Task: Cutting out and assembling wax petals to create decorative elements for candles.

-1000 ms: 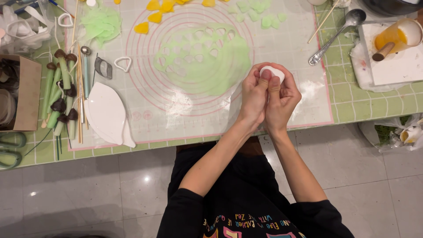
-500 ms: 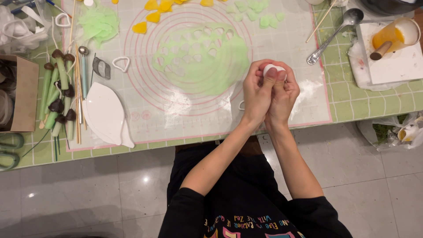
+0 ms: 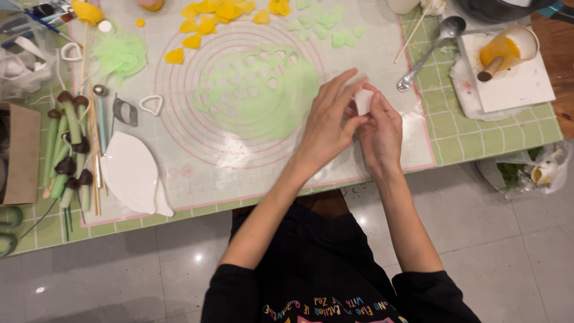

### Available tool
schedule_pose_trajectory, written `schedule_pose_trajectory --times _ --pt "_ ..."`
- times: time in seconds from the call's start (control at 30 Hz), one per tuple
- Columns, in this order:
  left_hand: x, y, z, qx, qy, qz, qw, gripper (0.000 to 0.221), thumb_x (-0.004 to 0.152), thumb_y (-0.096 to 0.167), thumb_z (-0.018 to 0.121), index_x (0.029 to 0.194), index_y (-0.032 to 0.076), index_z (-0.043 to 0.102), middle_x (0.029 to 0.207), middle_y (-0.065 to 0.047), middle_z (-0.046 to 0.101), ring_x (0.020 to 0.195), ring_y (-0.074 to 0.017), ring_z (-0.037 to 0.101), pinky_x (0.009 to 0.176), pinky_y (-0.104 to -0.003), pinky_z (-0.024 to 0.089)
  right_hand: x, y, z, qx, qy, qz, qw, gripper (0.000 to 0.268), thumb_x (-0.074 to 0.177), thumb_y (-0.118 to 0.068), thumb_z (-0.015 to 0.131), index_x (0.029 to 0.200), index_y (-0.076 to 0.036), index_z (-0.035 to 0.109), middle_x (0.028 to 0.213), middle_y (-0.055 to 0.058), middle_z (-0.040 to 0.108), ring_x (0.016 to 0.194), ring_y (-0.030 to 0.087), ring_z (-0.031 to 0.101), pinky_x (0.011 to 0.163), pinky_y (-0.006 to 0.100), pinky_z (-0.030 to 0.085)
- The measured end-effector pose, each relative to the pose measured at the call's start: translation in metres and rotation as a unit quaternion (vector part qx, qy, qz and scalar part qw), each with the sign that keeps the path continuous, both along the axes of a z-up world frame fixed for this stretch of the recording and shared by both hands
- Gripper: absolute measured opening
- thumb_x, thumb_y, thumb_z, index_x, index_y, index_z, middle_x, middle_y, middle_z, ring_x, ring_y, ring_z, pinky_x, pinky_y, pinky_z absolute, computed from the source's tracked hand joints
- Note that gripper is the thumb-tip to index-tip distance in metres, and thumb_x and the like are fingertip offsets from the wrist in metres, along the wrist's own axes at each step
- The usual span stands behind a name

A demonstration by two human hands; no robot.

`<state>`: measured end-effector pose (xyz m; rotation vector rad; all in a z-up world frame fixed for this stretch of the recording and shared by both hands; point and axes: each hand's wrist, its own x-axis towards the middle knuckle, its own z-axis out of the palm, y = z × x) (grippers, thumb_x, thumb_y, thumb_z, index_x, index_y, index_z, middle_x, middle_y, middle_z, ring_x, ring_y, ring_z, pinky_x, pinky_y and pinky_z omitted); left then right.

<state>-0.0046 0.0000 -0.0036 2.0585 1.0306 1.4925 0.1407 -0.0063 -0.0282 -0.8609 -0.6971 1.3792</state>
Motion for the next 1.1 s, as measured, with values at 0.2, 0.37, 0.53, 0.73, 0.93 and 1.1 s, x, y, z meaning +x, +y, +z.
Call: schedule_pose_trajectory --times 0.2,0.37,0.53,0.73,0.93,1.1 --pt "-0.004 0.02 -0.006 -0.091 0.043 -0.044 0.994 0.041 0.081 0.003 0.078 0.121 0.004 0.07 0.118 -0.008 0.068 0.11 -0.0276 0.066 0.091 -0.035 0.056 0.012 -0.006 0.003 0.011 0.029 0.097 0.995 0.054 0.111 -0.033 0.046 0.148 0.007 0.049 0.121 0.012 0.066 0.111 0.018 0.067 0.099 0.033 0.054" --pt "-0.012 0.043 -0.007 -0.211 -0.05 -0.136 0.967 0.036 0.08 0.008 0.083 0.114 0.001 0.073 0.104 -0.008 0.074 0.084 -0.0197 0.071 0.079 -0.031 0.058 0.027 -0.003 -0.013 0.018 -0.046 0.082 0.995 0.049 0.11 -0.023 0.058 0.149 0.005 0.049 0.126 0.01 0.064 0.114 0.016 0.063 0.102 0.033 0.054" --pt "-0.017 0.051 -0.014 -0.365 -0.233 -0.196 0.88 0.033 0.089 0.012 0.078 0.12 0.001 0.074 0.112 -0.011 0.075 0.088 -0.0149 0.07 0.079 -0.028 0.056 0.04 -0.004 -0.005 0.018 -0.006 0.086 0.996 0.049 0.106 -0.03 0.059 0.143 0.001 0.051 0.136 0.013 0.066 0.105 0.017 0.064 0.093 0.03 0.053" --pt "-0.008 0.037 -0.021 -0.044 0.061 -0.041 0.996 0.048 0.07 0.018 0.086 0.113 0.002 0.072 0.111 -0.015 0.068 0.102 -0.0333 0.062 0.091 -0.04 0.047 0.053 -0.006 -0.023 0.05 0.012 0.104 0.993 0.058 0.103 -0.036 0.065 0.145 0.002 0.053 0.129 0.012 0.065 0.102 0.015 0.061 0.095 0.03 0.052" --pt "0.003 0.011 0.015 -0.113 -0.026 -0.054 0.992 0.018 0.089 0.014 0.077 0.105 0.007 0.076 0.099 -0.007 0.067 0.102 -0.0277 0.062 0.093 -0.038 0.049 0.05 -0.007 -0.026 0.101 -0.01 0.08 0.992 0.05 0.104 -0.039 0.067 0.133 0.001 0.059 0.114 0.006 0.066 0.099 0.015 0.061 0.094 0.031 0.05" --pt "0.013 0.003 0.01 -0.119 0.002 -0.015 0.993 0.021 0.086 0.016 0.078 0.105 0.009 0.078 0.094 -0.005 0.067 0.094 -0.0247 0.06 0.086 -0.036 0.049 0.046 -0.008 -0.026 0.1 -0.049 0.036 0.993 0.04 0.104 -0.037 0.067 0.121 -0.002 0.058 0.112 0.005 0.065 0.102 0.013 0.062 0.093 0.032 0.052"
